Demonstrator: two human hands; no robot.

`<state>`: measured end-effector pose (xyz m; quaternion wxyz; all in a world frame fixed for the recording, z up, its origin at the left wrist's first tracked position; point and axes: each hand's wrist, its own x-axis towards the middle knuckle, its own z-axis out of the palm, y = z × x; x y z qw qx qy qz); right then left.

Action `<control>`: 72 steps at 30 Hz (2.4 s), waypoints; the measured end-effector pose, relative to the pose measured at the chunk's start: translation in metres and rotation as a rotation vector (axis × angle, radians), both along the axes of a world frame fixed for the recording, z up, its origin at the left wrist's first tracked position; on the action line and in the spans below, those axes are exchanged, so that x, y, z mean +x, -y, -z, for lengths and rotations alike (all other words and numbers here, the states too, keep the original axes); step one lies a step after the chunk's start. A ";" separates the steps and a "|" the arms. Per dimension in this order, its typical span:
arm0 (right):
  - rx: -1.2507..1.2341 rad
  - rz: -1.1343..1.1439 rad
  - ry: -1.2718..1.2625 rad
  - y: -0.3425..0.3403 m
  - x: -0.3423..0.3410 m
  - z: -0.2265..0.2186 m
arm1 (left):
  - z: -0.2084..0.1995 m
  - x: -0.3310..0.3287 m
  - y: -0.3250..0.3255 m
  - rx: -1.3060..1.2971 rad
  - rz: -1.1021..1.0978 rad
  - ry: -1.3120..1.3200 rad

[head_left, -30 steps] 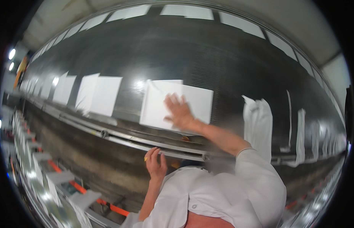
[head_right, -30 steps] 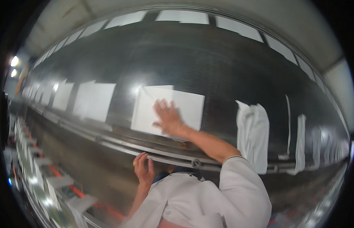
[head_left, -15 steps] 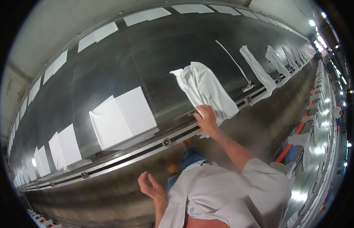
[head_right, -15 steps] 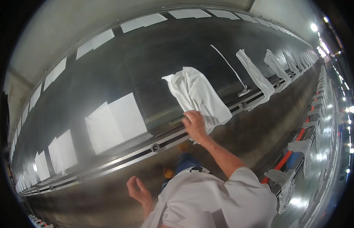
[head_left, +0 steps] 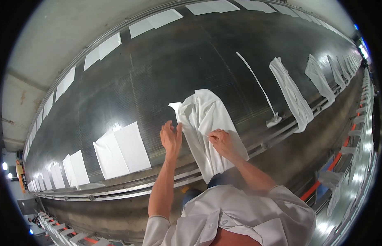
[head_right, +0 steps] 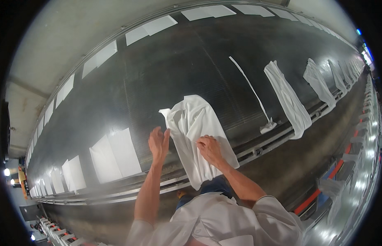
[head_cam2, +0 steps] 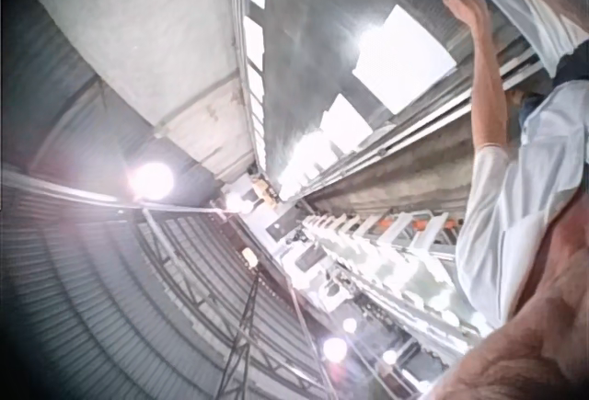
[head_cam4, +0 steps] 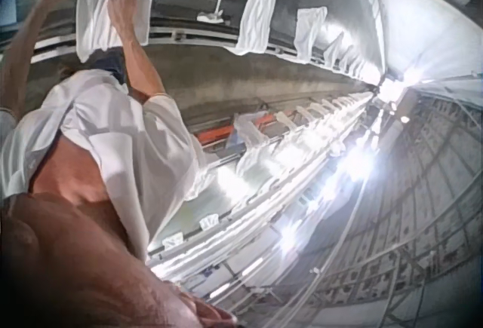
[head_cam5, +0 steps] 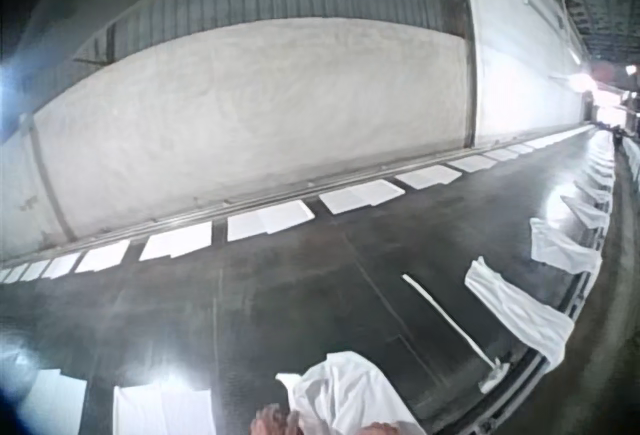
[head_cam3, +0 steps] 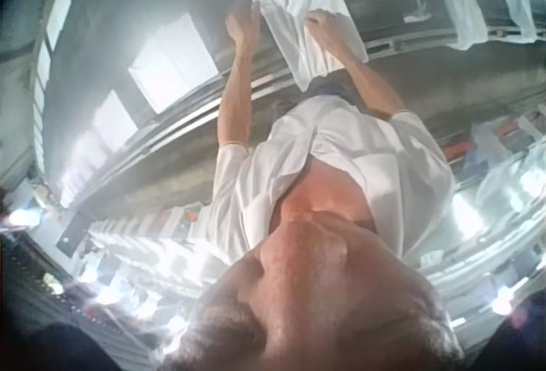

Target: The person repeatedly picks up white fabric pieces from a conveyor belt, unfolds them, and folds them into smaller rectangles. The folded items are placed back on the belt as the process continues.

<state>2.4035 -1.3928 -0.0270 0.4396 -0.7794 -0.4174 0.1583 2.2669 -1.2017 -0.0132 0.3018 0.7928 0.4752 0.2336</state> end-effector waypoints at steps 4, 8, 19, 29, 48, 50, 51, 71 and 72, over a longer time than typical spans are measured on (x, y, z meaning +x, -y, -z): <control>0.194 0.081 -0.209 0.006 0.016 -0.017 | 0.015 0.054 -0.028 0.187 0.031 -0.218; 0.112 0.191 0.059 0.025 0.047 -0.023 | 0.018 0.079 -0.051 0.273 0.024 -0.117; 0.213 0.642 0.189 0.133 0.116 -0.079 | -0.089 -0.042 0.005 0.026 0.084 0.472; 0.701 0.669 0.136 0.208 0.064 -0.208 | -0.209 -0.222 0.084 -0.220 0.248 1.155; -0.212 0.258 -0.630 0.082 0.193 -0.017 | -0.009 -0.124 0.043 -0.994 -0.307 0.307; -0.264 0.155 -0.708 0.081 0.192 -0.035 | -0.010 -0.127 0.043 -0.997 -0.397 0.298; -0.280 0.099 -0.761 0.080 0.194 -0.043 | -0.008 -0.128 0.042 -1.010 -0.437 0.312; 0.320 0.545 -1.000 0.108 0.163 -0.110 | -0.055 -0.166 0.007 -0.464 -0.408 0.671; 0.341 0.565 -0.982 0.109 0.161 -0.119 | -0.062 -0.164 0.002 -0.506 -0.450 0.720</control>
